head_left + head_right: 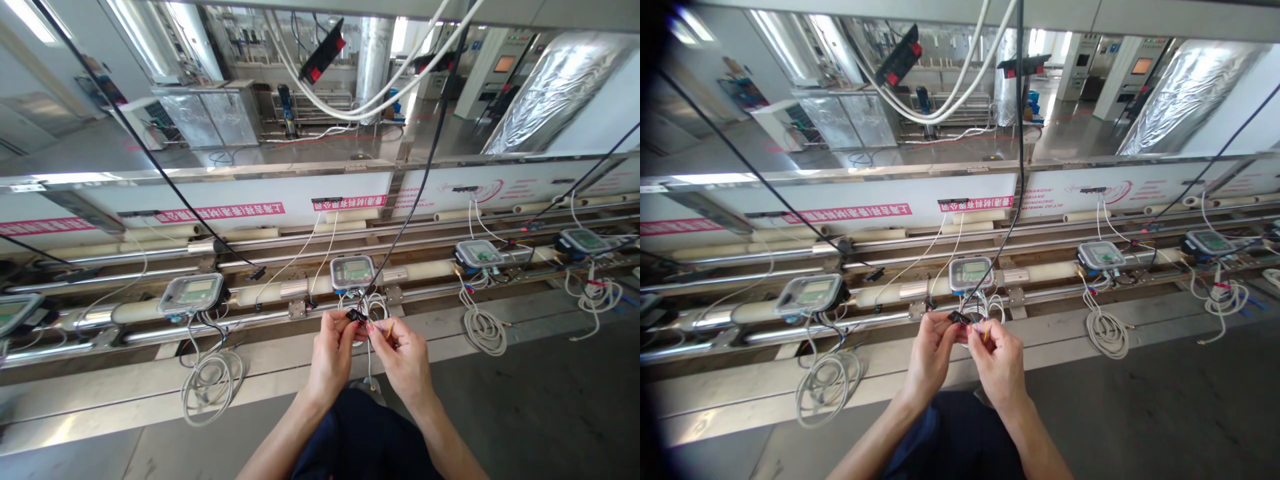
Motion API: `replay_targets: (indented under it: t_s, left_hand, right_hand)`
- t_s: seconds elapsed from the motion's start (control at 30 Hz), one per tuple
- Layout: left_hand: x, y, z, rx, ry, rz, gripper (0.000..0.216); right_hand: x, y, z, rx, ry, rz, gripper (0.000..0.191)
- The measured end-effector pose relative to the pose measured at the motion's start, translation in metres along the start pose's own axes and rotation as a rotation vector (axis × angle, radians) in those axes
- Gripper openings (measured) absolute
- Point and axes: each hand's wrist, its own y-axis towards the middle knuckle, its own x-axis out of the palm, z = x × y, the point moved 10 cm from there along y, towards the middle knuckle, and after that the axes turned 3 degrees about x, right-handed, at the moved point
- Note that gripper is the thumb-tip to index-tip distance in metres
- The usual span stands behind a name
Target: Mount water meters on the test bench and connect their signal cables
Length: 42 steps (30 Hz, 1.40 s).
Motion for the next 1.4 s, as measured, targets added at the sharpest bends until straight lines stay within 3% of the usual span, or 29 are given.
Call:
replay_targets:
  t_s: [0.17,0.33,0.5,0.7,1.4]
  left_hand:
    - [0.003,0.000,0.005,0.000,-0.001,-0.006,0.019]
    - [0.012,0.001,0.011,-0.041,-0.145,-0.018,0.022]
    - [0.011,0.003,0.011,-0.060,-0.243,0.047,0.030]
    - [0.006,0.006,0.008,-0.067,-0.331,0.102,0.033]
    - [0.000,0.011,0.008,-0.048,-0.281,0.134,0.031]
  right_hand:
    - [0.000,0.000,0.001,0.004,0.010,0.004,0.024]
    - [-0.001,0.001,0.001,-0.018,0.013,-0.005,0.022]
    - [-0.007,0.002,-0.008,-0.127,0.049,0.047,0.016]
    - [-0.002,0.003,-0.008,-0.115,0.084,0.004,0.015]
    - [0.007,0.012,0.002,-0.057,0.091,-0.027,0.014]
